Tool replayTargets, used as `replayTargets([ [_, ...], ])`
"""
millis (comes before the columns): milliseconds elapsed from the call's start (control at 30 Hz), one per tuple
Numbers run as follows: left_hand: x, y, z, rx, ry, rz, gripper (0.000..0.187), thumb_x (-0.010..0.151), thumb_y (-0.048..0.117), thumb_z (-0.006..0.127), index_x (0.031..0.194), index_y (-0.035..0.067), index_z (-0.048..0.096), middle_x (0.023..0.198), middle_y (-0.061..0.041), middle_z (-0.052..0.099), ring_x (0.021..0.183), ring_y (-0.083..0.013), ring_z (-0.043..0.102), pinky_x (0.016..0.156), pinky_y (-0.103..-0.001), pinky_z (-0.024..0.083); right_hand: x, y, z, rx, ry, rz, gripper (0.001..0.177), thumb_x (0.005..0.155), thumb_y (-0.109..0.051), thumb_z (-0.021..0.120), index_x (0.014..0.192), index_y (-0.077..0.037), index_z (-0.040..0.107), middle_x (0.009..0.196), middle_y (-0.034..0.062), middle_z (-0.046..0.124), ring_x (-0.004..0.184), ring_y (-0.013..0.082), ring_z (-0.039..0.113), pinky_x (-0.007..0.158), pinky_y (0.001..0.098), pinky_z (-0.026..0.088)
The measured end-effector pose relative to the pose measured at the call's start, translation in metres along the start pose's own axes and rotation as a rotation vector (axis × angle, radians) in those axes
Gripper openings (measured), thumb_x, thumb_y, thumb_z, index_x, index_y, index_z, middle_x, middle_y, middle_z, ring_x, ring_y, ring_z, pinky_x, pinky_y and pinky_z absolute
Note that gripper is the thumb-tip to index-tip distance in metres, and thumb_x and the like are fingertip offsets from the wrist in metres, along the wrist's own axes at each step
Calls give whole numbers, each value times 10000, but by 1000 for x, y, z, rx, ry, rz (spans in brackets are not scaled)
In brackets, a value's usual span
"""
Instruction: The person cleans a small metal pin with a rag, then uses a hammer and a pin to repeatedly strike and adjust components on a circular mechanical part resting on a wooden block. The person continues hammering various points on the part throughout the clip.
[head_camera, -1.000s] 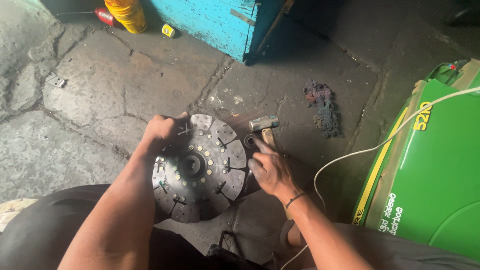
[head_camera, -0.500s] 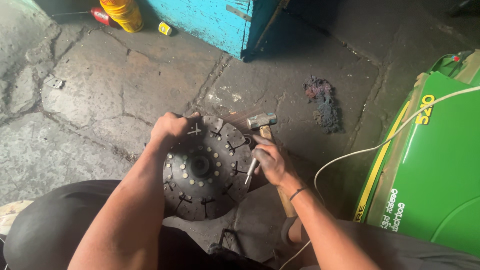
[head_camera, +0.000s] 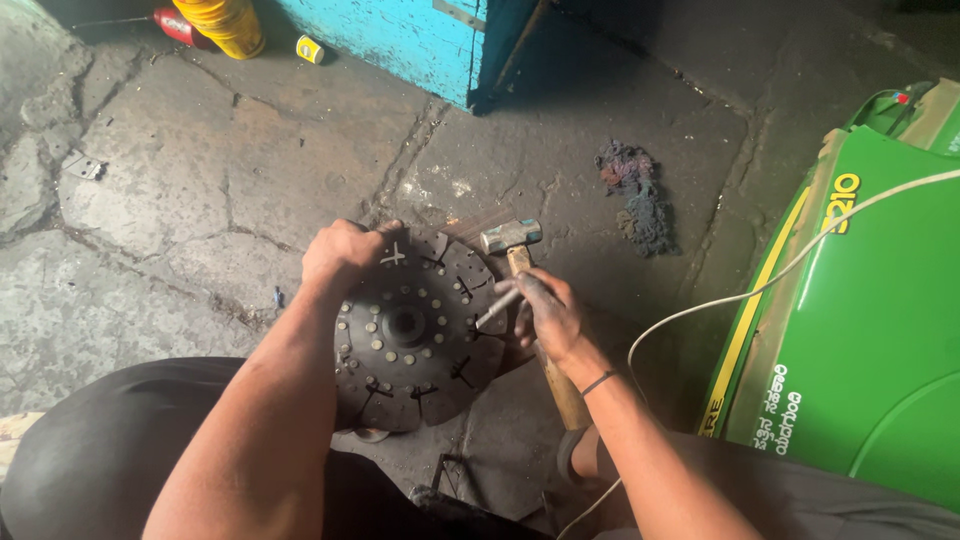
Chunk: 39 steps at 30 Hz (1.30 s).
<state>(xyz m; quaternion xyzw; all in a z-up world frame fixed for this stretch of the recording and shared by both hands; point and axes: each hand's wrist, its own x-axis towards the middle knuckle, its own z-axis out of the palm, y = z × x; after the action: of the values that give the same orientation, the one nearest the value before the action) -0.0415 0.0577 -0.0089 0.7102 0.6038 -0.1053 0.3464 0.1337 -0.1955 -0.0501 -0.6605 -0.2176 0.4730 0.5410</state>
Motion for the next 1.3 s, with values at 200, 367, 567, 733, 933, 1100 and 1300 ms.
replayTargets([
  [200,1,2,1,23,-17,5,775,858,713,640,1147,1,746,1198,-245,717,1163,-384,678,1001,-463,518,-1,-15,18,-137,233,-122,282,1064,-310,565,915,-71,583,717,12,552,506,71,559,422,269,468],
  [367,-2,2,7,54,8,59,776,846,746,621,1036,8,771,1110,-225,745,1109,-371,705,961,-458,542,-19,-51,32,-651,341,-353,224,1030,-280,585,976,-64,606,743,140,655,644,314,663,547,423,486],
  [567,0,-1,9,106,40,151,758,857,761,600,969,35,788,1040,-221,751,1074,-383,704,937,-468,542,-22,-59,40,-780,313,-457,205,1003,-242,617,970,-41,592,868,198,685,830,459,655,638,514,483],
  [733,1,-1,9,96,33,139,745,843,766,598,983,63,801,1055,-204,762,1082,-378,706,943,-471,542,-22,-60,43,-815,313,-528,193,998,-228,623,963,-39,602,906,191,703,830,446,670,651,507,506],
  [933,1,2,9,70,17,73,766,832,765,643,1012,34,785,1114,-216,743,1108,-390,694,943,-478,542,-23,-72,51,-996,303,-459,178,977,-227,623,994,-49,618,927,197,716,812,435,690,668,517,538],
  [1100,0,7,6,41,-9,19,764,816,732,691,1092,23,755,1169,-213,729,1134,-375,689,959,-457,544,-17,-91,56,-1261,234,-377,230,993,-284,618,958,-57,617,909,202,722,817,437,703,716,535,554],
  [1300,-1,9,11,5,20,20,749,824,700,722,1124,14,748,1208,-223,706,1163,-383,666,972,-463,531,-13,-92,65,-1415,191,-489,145,955,-169,582,1011,-54,651,883,184,736,786,403,731,679,563,557],
])
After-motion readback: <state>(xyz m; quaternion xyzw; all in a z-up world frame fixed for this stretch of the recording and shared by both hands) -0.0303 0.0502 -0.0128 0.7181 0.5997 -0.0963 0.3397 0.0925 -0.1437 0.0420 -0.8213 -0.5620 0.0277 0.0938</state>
